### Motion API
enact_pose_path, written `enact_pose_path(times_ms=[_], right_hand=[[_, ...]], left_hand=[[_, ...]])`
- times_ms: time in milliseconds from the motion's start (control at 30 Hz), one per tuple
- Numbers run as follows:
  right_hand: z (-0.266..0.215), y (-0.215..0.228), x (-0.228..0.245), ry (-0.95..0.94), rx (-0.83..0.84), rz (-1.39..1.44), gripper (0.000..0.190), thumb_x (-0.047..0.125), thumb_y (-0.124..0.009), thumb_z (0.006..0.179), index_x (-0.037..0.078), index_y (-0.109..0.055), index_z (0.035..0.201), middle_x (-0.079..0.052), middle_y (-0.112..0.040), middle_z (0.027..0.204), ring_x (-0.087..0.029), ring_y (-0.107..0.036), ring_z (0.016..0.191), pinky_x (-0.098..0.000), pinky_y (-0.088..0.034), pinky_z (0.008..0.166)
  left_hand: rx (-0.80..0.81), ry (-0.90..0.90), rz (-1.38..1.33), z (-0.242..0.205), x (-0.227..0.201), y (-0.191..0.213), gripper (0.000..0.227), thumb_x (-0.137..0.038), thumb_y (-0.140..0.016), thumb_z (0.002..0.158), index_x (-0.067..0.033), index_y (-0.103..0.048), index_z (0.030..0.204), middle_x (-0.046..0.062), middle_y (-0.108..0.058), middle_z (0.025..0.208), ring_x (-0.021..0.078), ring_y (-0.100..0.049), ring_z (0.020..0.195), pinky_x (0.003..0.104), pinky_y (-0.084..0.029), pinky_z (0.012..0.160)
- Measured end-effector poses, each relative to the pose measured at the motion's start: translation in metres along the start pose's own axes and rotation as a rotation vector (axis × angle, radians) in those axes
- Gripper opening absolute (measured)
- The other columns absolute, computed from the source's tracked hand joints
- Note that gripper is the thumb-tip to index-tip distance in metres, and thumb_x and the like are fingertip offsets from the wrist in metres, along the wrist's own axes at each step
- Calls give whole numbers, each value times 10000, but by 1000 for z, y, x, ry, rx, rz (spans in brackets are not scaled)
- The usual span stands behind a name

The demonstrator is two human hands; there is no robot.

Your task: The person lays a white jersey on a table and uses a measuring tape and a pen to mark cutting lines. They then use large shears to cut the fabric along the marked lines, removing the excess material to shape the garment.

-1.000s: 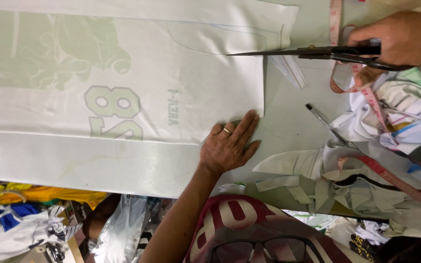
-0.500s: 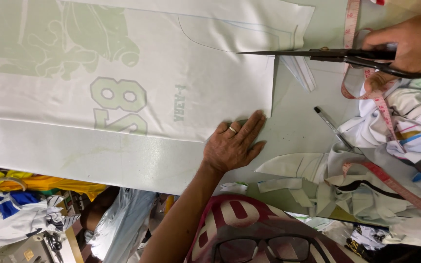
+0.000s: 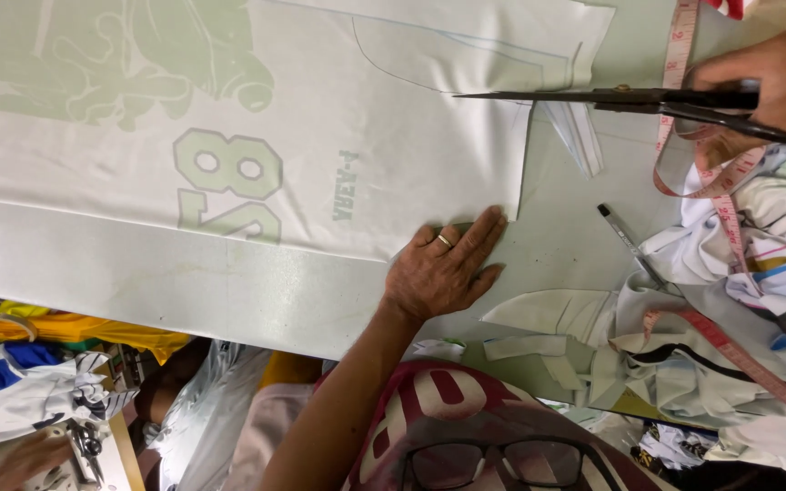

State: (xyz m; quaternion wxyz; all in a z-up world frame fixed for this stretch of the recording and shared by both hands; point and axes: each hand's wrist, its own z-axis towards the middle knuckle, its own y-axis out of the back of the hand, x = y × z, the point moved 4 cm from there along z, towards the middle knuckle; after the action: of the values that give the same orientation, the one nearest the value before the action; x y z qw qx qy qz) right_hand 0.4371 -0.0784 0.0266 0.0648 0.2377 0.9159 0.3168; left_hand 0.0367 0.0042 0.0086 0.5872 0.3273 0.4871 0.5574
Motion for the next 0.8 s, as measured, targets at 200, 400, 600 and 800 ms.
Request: enact_pose_path(times_ms=[200, 400, 600, 800], right_hand=[[8, 7, 34, 59, 79, -71, 568, 653, -936, 578, 244, -736, 919, 40, -738, 714, -165, -649, 682, -274, -537, 746], [-3, 6, 41, 44, -57, 114, 500, 547, -983, 545, 224, -860, 906, 34, -785, 755, -144, -608, 727, -255, -465, 789], [32, -35, 9, 391, -333, 338, 457, 393, -974, 557, 239, -816, 956, 49, -691, 632, -65, -492, 592, -189, -397, 715], [54, -53, 4, 437, -267, 489, 556, 239, -968, 530, 27, -801, 1017, -120, -728, 922, -200, -638, 692, -290, -462, 646]], left_hand=[[-17, -8, 14, -1, 0, -1, 559, -511, -554, 1116, -120, -601, 1512, 66, -394, 1629, 170, -548, 924, 344, -474, 793], [-77, 5, -36, -1, 1, 2, 521, -457, -580, 1118, -95, -612, 1491, 80, -446, 1596, 178, -568, 923, 339, -466, 760], [15, 54, -86, -2, 4, 2, 594, -472, -590, 1089, -74, -528, 1526, 36, -511, 1573, 190, -623, 908, 366, -493, 753], [-15, 35, -38, -1, 4, 11, 565, -484, -593, 1058, -105, -599, 1476, -30, -553, 1529, 168, -583, 901, 340, -472, 760]])
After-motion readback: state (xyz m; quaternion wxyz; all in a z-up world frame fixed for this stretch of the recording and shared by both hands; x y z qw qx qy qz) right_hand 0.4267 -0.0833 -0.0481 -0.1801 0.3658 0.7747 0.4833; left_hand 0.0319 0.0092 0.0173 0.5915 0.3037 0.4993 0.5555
